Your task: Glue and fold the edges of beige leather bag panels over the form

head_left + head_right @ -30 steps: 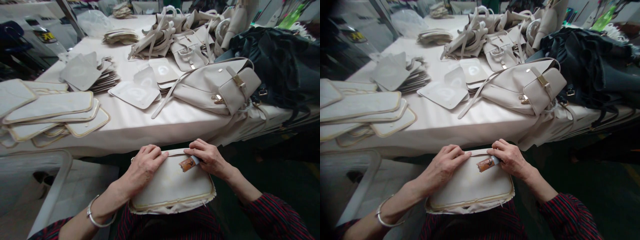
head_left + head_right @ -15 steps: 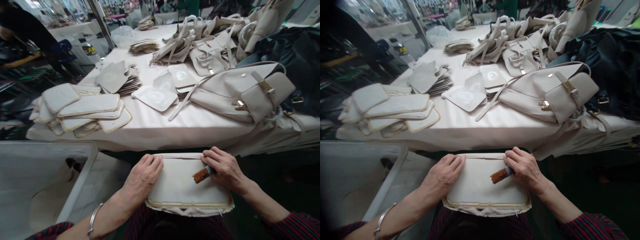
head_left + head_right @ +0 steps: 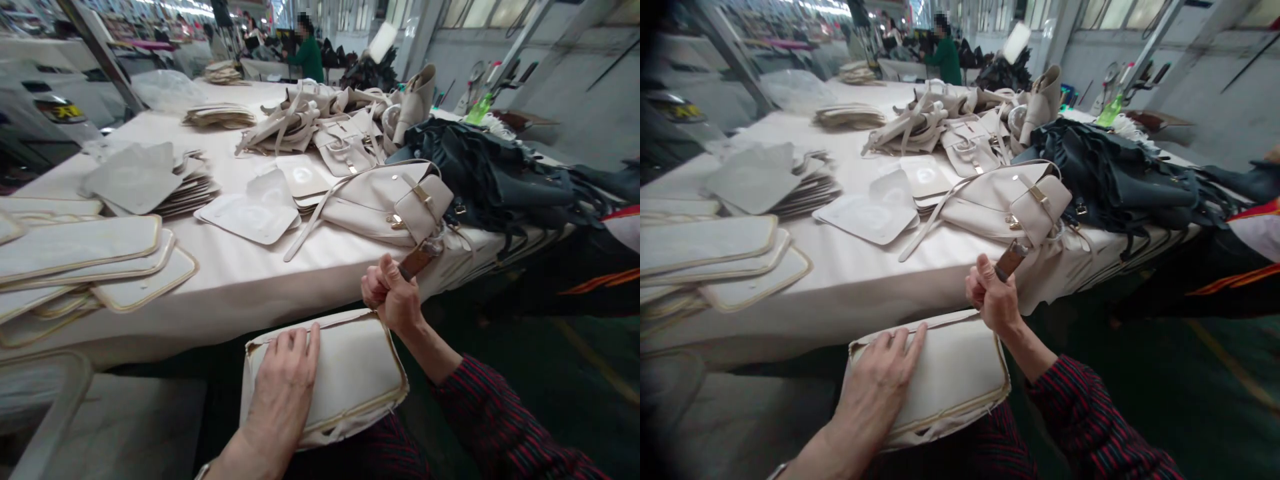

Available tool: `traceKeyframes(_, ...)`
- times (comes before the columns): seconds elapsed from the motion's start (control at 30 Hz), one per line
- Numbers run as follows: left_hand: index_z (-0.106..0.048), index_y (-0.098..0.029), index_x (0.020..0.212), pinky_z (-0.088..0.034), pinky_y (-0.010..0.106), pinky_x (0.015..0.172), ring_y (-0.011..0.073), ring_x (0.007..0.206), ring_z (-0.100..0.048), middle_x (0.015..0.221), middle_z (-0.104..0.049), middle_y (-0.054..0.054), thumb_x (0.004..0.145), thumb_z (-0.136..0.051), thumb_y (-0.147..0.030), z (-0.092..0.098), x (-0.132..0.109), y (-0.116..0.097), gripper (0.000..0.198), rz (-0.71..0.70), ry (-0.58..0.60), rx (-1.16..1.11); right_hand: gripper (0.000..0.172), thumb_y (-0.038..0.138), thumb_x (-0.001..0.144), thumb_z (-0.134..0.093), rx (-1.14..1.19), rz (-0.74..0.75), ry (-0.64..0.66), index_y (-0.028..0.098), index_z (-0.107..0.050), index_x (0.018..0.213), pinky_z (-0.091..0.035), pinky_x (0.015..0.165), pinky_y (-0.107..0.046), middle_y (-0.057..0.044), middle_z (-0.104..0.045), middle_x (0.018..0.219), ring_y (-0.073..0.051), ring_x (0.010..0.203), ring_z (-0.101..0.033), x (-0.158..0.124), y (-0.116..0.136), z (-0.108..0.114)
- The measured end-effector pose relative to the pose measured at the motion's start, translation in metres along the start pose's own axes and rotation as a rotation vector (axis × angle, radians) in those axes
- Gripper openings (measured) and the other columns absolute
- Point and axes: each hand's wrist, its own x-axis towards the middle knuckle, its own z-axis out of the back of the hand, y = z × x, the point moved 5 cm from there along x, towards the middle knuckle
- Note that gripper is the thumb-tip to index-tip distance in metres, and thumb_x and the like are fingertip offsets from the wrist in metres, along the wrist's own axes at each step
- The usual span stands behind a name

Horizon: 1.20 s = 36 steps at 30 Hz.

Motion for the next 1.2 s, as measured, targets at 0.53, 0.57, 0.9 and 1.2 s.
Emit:
traceKeyframes(0.53, -0.051, -0.014, 0.134, -0.049, 0.035, 0.060, 0.0222, 0.075, -0.054, 0.089, -0.058, 0.009, 0.085, -0.052, -0.010, 0.005, 0.028, -0.036, 0.050, -0.076, -0.071, -0.047, 0.053, 0.050, 0.092, -0.053, -0.205, -0.060, -0.043, 0.020, -0.034, 0.052, -0.021, 0.041, -0.025, 0.007, -0.033, 0.041, -0.006, 0.037, -0.028, -0.002, -0.031, 0.009)
traceKeyframes(0.57, -0.051, -0.013, 0.134, -0.049, 0.035, 0.059, 0.0224, 0.075, -0.054, 0.089, -0.058, 0.009, 0.085, -0.051, -0.009, 0.006, 0.030, -0.034, 0.050, -0.090, -0.063, -0.057, 0.053, 0.050, 0.093, -0.052, -0.275, -0.043, -0.047, 0.020, -0.035, 0.053, -0.023, 0.043, -0.025, 0.007, -0.034, 0.042, -0.006, 0.039, -0.029, -0.002, -0.030, 0.009)
traceKeyframes(0.9, -0.055, -0.019, 0.122, -0.045, 0.039, 0.101, 0.0209, 0.121, -0.046, 0.124, -0.055, 0.009, 0.092, -0.051, -0.014, 0.013, -0.061, 0.022, 0.031, -0.154, -0.092, -0.766, 0.015, 0.023, 0.094, -0.053, -0.942, 0.453, 0.664, 0.014, -0.064, 0.092, -0.039, 0.063, -0.025, -0.006, -0.060, 0.083, -0.014, 0.074, -0.053, -0.114, 0.004, -0.002)
traceKeyframes(1.2, -0.054, -0.013, 0.113, -0.045, 0.038, 0.081, 0.0212, 0.091, -0.049, 0.098, -0.056, 0.008, 0.086, -0.060, -0.016, 0.010, -0.104, -0.022, 0.028, 0.028, -0.191, -0.606, 0.018, 0.013, 0.095, -0.047, -1.253, 0.729, 0.634, 0.015, -0.063, 0.088, -0.039, 0.066, -0.030, -0.007, -0.064, 0.082, -0.017, 0.074, -0.051, -0.180, -0.011, 0.012)
